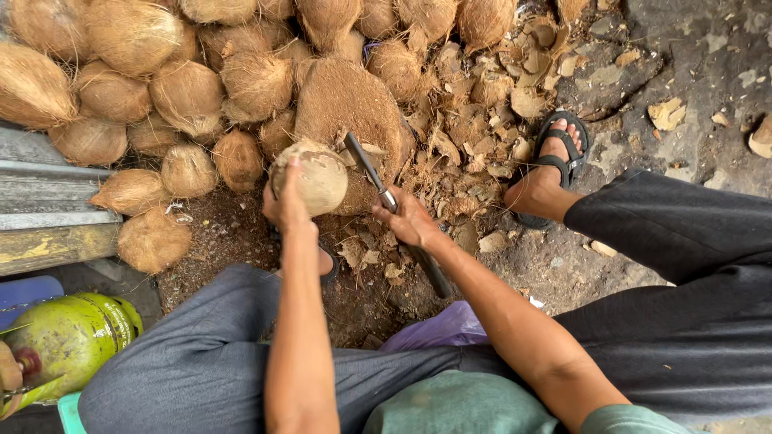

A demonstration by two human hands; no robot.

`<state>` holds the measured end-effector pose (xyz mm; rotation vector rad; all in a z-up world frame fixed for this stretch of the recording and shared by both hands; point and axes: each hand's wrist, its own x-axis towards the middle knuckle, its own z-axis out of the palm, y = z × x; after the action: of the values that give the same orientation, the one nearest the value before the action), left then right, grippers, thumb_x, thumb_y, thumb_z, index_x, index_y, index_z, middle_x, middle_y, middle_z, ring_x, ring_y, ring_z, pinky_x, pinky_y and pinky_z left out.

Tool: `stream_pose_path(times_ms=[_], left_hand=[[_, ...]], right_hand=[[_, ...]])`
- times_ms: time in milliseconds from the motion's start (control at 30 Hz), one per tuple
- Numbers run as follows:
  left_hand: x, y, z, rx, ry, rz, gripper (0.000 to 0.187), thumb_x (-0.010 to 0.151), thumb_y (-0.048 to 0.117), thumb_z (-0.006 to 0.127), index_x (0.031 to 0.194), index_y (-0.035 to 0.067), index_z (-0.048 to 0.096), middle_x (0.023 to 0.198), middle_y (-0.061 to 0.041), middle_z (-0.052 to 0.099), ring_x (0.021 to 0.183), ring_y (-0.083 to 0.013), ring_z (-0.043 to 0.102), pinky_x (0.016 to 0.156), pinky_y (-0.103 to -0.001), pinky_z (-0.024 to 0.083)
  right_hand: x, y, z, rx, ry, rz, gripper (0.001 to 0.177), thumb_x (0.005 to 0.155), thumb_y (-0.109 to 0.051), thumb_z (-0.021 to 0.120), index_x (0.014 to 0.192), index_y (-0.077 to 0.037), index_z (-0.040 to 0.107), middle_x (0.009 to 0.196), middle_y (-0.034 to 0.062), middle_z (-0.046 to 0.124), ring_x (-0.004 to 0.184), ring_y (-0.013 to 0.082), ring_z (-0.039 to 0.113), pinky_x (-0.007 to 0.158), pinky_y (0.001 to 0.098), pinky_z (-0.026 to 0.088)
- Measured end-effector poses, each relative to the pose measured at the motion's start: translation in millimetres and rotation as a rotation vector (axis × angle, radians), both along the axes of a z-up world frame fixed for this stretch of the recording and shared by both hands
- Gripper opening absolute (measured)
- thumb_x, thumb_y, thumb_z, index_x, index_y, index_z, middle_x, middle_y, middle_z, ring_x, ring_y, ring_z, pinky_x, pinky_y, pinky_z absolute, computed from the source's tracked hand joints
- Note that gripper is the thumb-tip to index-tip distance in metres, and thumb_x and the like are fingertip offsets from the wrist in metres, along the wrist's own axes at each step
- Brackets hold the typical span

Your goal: The person sits on the ground and uses a knife to peel the husk off a coconut. They rotate the coconut while striking it against a wooden block to remove the outer layer, then place the peeled coconut into a green crate.

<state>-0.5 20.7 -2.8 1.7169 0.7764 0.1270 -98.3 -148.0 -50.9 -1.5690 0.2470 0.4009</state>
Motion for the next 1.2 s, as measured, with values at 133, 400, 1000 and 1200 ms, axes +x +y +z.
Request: stream_pose_path(times_ms=[133,400,1000,1200], left_hand=[[24,23,14,0.066,0.158,-0.214,0.089,0.077,0.058,0.089,0.142,0.007,0.055,0.135,-0.023,0.057,0.128,-0.0361,0.055,0.109,-0.051,0.042],[35,-11,35,0.301,0.087,-0.264,0.073,0.096,0.056,0.066,0.139,-0.002,0.055,0.128,-0.03,0.061,0.121,-0.0419,0.06,0.107,-0.056,0.04],[48,-5,7,0.35,0.172,-0.213,0.053,0.098,0.05,0.061,0.133,0.01,0.063,0.109,-0.016,0.069,0.1,-0.0311,0.067,0.095,-0.05,0.045],[44,1,14,0.361,0.166,-0.187,0.064,0.087,0.059,0.066,0.131,0.013,0.067,0.125,-0.022,0.068,0.117,-0.0439,0.065,0.098,-0.055,0.048]], right_hand=[[-5,-25,1,-0.014,-0.039,0.025,0.032,0.103,-0.033,0.06,0.121,-0.006,0.056,0.099,0.0207,0.064,0.082,0.0295,0.062,0.081,0.0461,0.051],[20,-35,33,-0.035,-0.277,-0.256,0.029,0.105,-0.03,0.06,0.083,-0.011,0.054,0.057,0.0043,0.051,0.052,0.0174,0.052,0.062,0.0323,0.05],[31,30,9,0.04,-0.427,-0.313,0.019,0.1,-0.016,0.062,0.083,-0.006,0.061,0.064,0.0059,0.059,0.057,0.0162,0.056,0.067,0.0336,0.054],[30,24,78,0.091,-0.467,-0.237,0.027,0.102,-0.024,0.062,0.08,-0.008,0.061,0.06,0.0045,0.055,0.054,0.0172,0.054,0.069,0.0361,0.052]])
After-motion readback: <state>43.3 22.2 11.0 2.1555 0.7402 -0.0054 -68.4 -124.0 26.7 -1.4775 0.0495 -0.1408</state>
